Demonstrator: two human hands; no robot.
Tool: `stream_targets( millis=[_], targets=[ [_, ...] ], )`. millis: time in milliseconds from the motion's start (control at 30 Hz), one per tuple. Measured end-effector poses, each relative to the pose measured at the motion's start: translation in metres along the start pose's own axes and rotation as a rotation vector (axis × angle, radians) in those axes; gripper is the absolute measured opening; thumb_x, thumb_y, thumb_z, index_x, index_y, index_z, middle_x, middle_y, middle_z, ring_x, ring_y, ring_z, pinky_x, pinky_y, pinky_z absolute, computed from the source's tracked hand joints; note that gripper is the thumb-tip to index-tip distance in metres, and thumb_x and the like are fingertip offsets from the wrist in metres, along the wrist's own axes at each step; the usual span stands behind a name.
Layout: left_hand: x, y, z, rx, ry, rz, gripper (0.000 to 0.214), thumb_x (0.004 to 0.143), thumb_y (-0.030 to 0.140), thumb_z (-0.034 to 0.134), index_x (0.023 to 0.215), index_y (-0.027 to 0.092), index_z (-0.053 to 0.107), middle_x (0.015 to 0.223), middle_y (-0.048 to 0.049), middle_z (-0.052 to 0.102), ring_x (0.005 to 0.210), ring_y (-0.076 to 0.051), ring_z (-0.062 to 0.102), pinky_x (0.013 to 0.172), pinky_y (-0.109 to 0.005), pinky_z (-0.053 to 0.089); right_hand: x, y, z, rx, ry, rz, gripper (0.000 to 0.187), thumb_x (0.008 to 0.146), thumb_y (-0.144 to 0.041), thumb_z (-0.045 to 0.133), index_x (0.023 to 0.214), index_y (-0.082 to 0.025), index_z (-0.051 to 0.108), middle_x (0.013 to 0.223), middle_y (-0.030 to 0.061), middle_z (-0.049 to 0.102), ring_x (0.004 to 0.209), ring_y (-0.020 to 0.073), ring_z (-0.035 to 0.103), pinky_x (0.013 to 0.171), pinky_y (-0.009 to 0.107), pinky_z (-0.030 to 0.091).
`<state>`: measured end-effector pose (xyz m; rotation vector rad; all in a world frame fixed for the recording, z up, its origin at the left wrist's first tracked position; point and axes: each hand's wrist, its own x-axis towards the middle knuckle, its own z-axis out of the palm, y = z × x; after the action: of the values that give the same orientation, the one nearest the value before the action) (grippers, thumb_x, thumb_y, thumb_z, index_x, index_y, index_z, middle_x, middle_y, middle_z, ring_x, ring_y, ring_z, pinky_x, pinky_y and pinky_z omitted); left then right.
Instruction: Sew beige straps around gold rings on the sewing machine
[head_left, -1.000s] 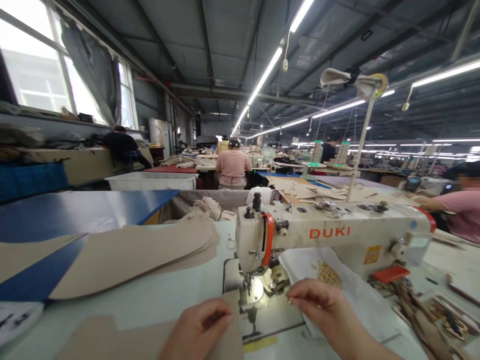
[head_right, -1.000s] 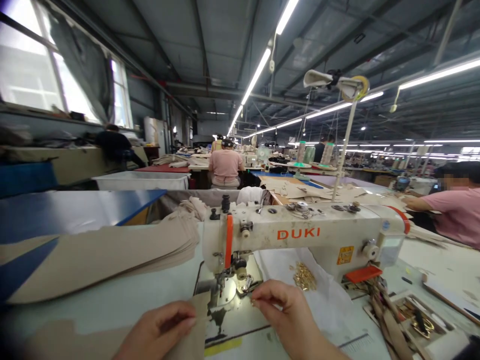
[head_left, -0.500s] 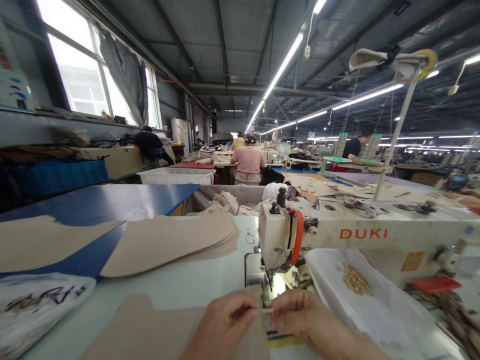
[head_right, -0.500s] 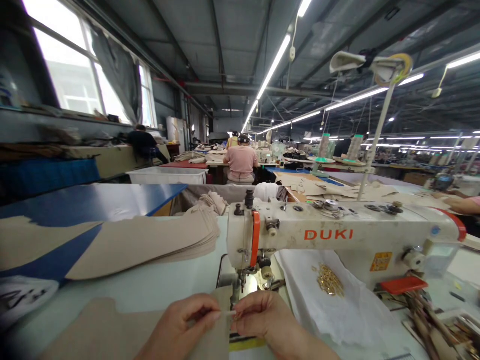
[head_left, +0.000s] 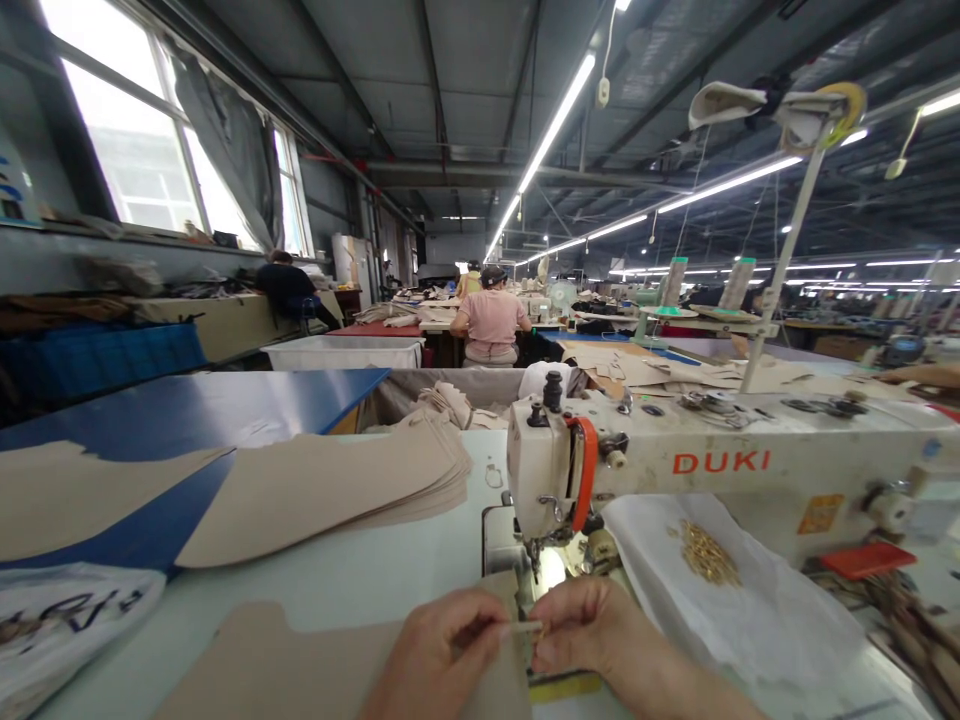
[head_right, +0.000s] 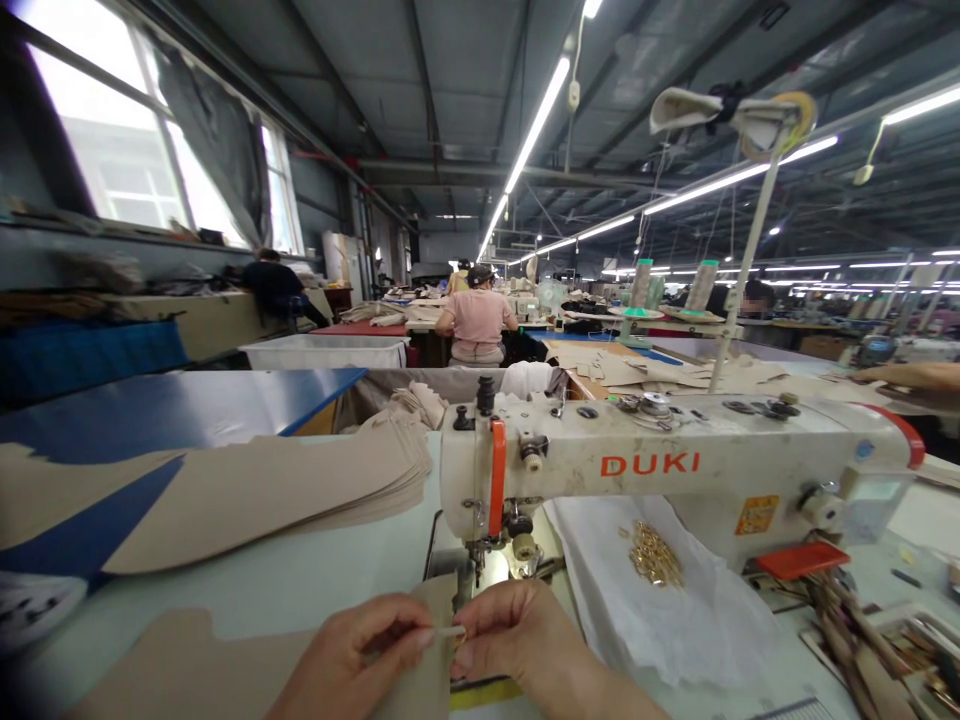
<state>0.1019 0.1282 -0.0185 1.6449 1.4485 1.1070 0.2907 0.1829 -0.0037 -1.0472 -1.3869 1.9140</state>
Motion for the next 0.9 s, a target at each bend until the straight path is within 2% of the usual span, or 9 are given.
stream_targets(
  millis=[100, 233, 433, 700, 900],
  targets=[
    [0.001, -0.003, 0.002, -0.043, -0.004, -0.019, 0.021, 0.077, 0.033, 0.056, 0.072, 0.017, 0.069, 0.067, -0.0016, 0.063, 0.065, -0.016, 0.056, 0.062, -0.022, 0.041, 0.002, 0.001, 0.0, 0.021, -0.026, -0.001, 0.043, 0.036, -0.031, 0.094, 0.071, -0.015, 0.075, 0.066, 0.0036, 0.073, 0.057, 0.0114, 0.066, 0.064, 0.024, 0.052],
    [0.003, -0.011, 0.005, -0.139, -0.025, -0.037, 0.023, 0.076, 0.036, 0.057, 0.074, 0.017, 0.068, 0.066, -0.0016, 0.061, 0.065, -0.016, 0.054, 0.061, -0.022, 0.041, 0.004, 0.003, 0.0, 0.019, 0.018, 0.011, 0.048, 0.031, -0.037, 0.094, 0.066, -0.013, 0.073, 0.061, 0.0032, 0.071, 0.053, 0.0106, 0.064, 0.061, 0.023, 0.053],
    [0.004, -0.015, 0.004, -0.205, -0.043, -0.078, 0.026, 0.075, 0.041, 0.059, 0.074, 0.016, 0.066, 0.065, -0.0014, 0.06, 0.065, -0.016, 0.054, 0.062, -0.023, 0.041, 0.006, 0.012, -0.006, -0.006, 0.01, -0.057, 0.042, 0.047, -0.042, 0.091, 0.074, -0.014, 0.072, 0.062, 0.0021, 0.07, 0.054, 0.0119, 0.065, 0.059, 0.022, 0.053],
    [0.003, -0.014, 0.004, -0.231, -0.093, -0.1, 0.024, 0.074, 0.04, 0.06, 0.073, 0.016, 0.065, 0.063, -0.0009, 0.059, 0.063, -0.015, 0.053, 0.061, -0.024, 0.04, 0.007, 0.015, -0.009, -0.053, -0.053, -0.108, 0.04, 0.057, -0.046, 0.086, 0.077, -0.014, 0.075, 0.065, 0.0046, 0.071, 0.056, 0.0112, 0.066, 0.059, 0.02, 0.053],
    [0.005, -0.01, 0.003, -0.429, -0.16, -0.159, 0.034, 0.066, 0.048, 0.069, 0.072, 0.015, 0.061, 0.058, 0.001, 0.058, 0.057, -0.014, 0.051, 0.06, -0.025, 0.041, 0.0, 0.01, -0.006, 0.017, -0.09, -0.075, 0.039, 0.059, -0.044, 0.086, 0.082, -0.013, 0.075, 0.07, 0.0055, 0.073, 0.057, 0.0107, 0.067, 0.057, 0.019, 0.052]
  ],
)
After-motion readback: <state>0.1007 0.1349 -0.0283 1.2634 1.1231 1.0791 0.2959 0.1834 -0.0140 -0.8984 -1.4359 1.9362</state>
